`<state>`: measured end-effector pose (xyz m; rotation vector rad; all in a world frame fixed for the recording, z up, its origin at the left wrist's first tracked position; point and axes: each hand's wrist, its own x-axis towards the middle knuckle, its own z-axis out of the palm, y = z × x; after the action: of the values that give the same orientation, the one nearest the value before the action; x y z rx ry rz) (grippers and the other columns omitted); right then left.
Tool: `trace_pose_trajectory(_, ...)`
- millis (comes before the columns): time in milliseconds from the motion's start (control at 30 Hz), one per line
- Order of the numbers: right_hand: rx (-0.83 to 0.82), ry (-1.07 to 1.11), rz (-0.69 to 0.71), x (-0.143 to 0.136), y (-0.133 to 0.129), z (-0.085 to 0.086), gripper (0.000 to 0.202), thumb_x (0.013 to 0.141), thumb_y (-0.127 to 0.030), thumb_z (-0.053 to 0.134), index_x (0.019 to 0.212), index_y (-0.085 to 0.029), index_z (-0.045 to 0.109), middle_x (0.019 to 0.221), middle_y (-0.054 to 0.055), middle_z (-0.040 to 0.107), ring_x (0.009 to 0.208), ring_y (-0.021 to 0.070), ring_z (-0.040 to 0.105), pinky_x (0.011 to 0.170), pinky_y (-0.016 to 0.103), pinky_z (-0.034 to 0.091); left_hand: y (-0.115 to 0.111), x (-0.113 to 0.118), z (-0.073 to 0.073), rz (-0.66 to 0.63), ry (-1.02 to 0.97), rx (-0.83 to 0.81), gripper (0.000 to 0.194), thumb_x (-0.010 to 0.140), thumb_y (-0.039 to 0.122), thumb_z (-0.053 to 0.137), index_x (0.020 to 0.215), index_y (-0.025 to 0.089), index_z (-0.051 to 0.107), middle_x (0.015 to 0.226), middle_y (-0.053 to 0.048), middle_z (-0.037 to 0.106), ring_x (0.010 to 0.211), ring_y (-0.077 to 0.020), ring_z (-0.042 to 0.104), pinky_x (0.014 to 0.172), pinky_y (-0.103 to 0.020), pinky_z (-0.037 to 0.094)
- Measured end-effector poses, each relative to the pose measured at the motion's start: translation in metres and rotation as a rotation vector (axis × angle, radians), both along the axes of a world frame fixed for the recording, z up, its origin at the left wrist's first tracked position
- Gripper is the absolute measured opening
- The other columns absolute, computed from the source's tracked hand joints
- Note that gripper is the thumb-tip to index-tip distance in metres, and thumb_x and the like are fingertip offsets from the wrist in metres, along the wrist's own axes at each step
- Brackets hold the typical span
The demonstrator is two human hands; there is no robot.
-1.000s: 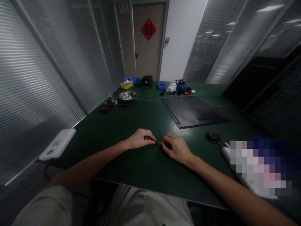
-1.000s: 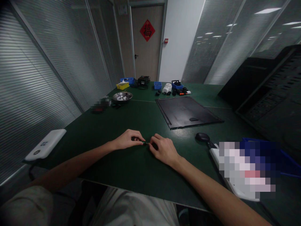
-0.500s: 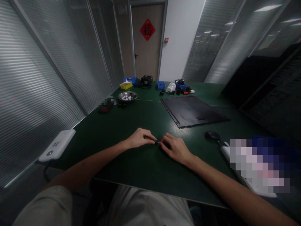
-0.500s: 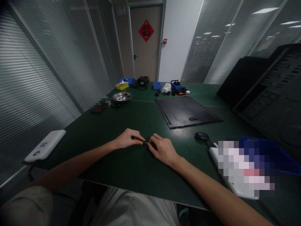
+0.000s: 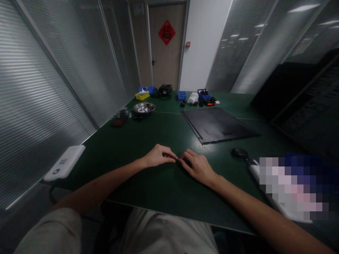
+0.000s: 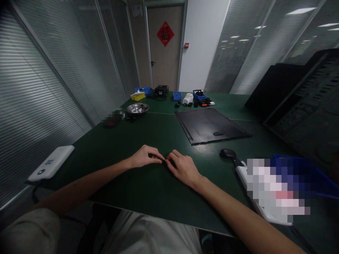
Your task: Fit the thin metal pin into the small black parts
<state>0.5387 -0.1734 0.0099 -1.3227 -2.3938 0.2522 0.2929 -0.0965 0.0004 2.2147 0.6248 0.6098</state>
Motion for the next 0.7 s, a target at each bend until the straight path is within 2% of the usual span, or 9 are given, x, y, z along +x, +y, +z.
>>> trace_pose_trajectory(433, -0.027, 0.008, -0.047, 0.0050, -0.0004, 0.0025, 0.018, 0.104, -0.035, 0.052, 0.101, -0.022, 0.065, 0.099, 0.002, 0.063, 0.073, 0.0141, 0.060, 0.064, 0.028, 0.038, -0.0032, -0.0011, 0.0034, 0.009, 0.030, 0.055, 0.027, 0.093, 0.035, 0.075, 0.113, 0.019, 0.081, 0.095, -0.006, 0.075, 0.080, -0.0154, 0.065, 0.071, -0.024, 0.046)
trace_pose_trajectory(700, -0.038, -0.013, -0.064, 0.0081, -0.0020, 0.0057, 0.017, 0.102, -0.034, 0.055, 0.095, -0.022, 0.066, 0.095, 0.002, 0.063, 0.074, 0.0150, 0.060, 0.064, 0.028, 0.037, -0.0030, -0.0019, 0.0021, -0.054, -0.031, 0.114, 0.024, 0.094, 0.031, 0.074, 0.113, 0.017, 0.080, 0.105, -0.008, 0.076, 0.095, -0.0180, 0.070, 0.085, -0.027, 0.051)
